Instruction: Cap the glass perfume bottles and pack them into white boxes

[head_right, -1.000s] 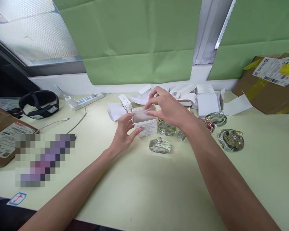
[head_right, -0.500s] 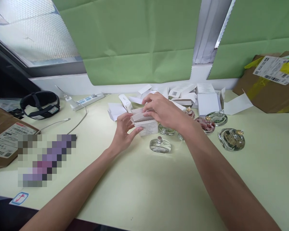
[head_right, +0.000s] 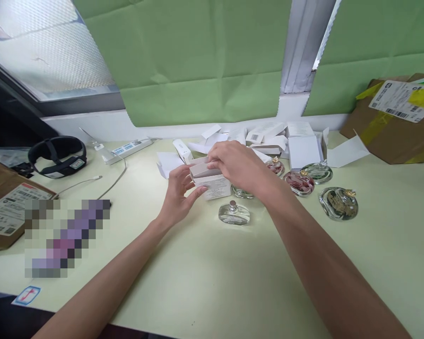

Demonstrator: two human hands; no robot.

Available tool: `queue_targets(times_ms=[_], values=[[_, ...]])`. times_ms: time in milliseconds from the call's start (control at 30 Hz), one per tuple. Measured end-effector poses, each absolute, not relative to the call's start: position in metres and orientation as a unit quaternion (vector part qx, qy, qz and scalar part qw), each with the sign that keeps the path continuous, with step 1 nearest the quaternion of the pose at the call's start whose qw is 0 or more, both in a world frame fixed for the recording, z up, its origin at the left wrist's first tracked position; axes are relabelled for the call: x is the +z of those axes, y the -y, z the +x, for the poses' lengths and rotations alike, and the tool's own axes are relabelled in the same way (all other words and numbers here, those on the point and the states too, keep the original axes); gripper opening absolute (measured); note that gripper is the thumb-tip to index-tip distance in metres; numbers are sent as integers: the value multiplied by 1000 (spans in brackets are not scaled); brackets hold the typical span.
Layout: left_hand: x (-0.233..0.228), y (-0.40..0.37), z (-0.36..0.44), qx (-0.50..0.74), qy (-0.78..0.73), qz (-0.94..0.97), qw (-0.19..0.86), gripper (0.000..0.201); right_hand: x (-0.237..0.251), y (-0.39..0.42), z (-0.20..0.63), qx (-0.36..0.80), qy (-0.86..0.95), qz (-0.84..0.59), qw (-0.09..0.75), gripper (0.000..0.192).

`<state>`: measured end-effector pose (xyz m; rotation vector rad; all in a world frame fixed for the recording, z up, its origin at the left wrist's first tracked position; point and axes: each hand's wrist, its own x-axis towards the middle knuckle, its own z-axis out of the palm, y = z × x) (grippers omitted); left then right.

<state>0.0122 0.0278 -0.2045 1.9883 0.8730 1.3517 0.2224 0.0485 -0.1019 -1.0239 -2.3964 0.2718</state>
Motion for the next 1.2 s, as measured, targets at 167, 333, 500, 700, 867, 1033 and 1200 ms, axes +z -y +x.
queue_targets(times_ms=[167, 333, 500, 700, 867, 1033, 1200], values=[[-200, -24, 11, 497, -318, 746, 308, 54, -98, -43, 220, 107, 890, -357, 261, 22], [-205, -26, 9, 482, -320, 751, 319, 51, -108, -45, 216, 117, 893, -361, 241, 21], [-206, -27, 8, 484, -315, 749, 324, 49, -111, -46, 214, 118, 895, -362, 233, 20], [-206, -27, 9, 481, -325, 746, 328, 49, -108, -43, 212, 112, 881, -400, 226, 20], [-205, -27, 9, 479, -332, 739, 337, 50, -111, -47, 211, 100, 869, -433, 219, 19], [-203, -27, 10, 481, -337, 733, 344, 51, -114, -50, 210, 108, 862, -444, 218, 20], [-205, -29, 8, 485, -323, 749, 316, 60, -109, -47, 211, 104, 868, -433, 222, 24]])
